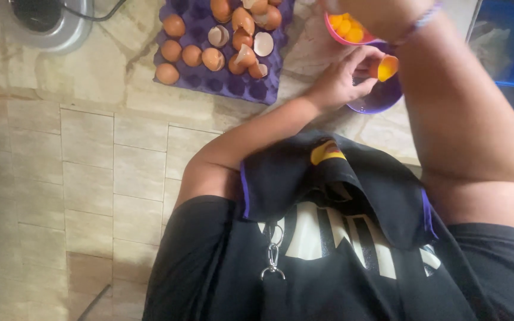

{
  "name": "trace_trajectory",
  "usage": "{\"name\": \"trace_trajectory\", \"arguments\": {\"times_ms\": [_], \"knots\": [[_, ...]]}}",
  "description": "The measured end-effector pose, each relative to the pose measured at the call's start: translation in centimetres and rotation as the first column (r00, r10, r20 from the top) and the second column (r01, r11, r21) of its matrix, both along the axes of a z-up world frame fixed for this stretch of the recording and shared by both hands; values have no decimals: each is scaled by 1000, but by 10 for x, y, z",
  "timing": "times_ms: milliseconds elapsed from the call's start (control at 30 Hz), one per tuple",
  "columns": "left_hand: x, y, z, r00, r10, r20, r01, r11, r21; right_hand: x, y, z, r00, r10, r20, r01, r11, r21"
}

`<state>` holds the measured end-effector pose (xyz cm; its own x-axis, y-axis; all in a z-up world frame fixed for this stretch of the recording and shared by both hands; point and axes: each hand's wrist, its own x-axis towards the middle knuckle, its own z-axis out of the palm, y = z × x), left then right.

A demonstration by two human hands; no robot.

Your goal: Cracking multiple eggs from a carton into a bowl

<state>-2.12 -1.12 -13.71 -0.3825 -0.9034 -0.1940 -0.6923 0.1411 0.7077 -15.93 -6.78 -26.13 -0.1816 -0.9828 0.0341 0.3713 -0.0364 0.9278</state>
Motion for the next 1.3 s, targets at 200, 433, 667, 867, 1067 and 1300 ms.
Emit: {"name": "trace_trajectory", "arguments": {"times_ms": [200, 433, 667, 867, 1067, 1300], "knots": [[11, 25, 126, 601, 112, -791, -203, 979, -16, -92, -8, 244, -500, -75, 863, -191, 981, -26], [14, 26, 140, 593, 69, -802, -189, 981, -55, -155, 41, 290, -994, 105, -21, 99, 975, 197], [13, 26, 144, 582, 81, -809, -221, 973, -61, -158, 66, 272, -963, 196, 185, 152, 962, -227], [14, 31, 148, 572, 99, -814, -224, 974, -39, -154, 62, 267, -991, 63, 120, 5, 901, -433], [16, 34, 152, 580, 92, -809, -236, 970, -58, -166, 57, 220, -957, 91, 275, -34, 908, -417], [17, 35, 150, 559, 102, -823, -221, 975, -29, -186, 62, 174, -822, 22, 569, -328, 798, -505]]}}
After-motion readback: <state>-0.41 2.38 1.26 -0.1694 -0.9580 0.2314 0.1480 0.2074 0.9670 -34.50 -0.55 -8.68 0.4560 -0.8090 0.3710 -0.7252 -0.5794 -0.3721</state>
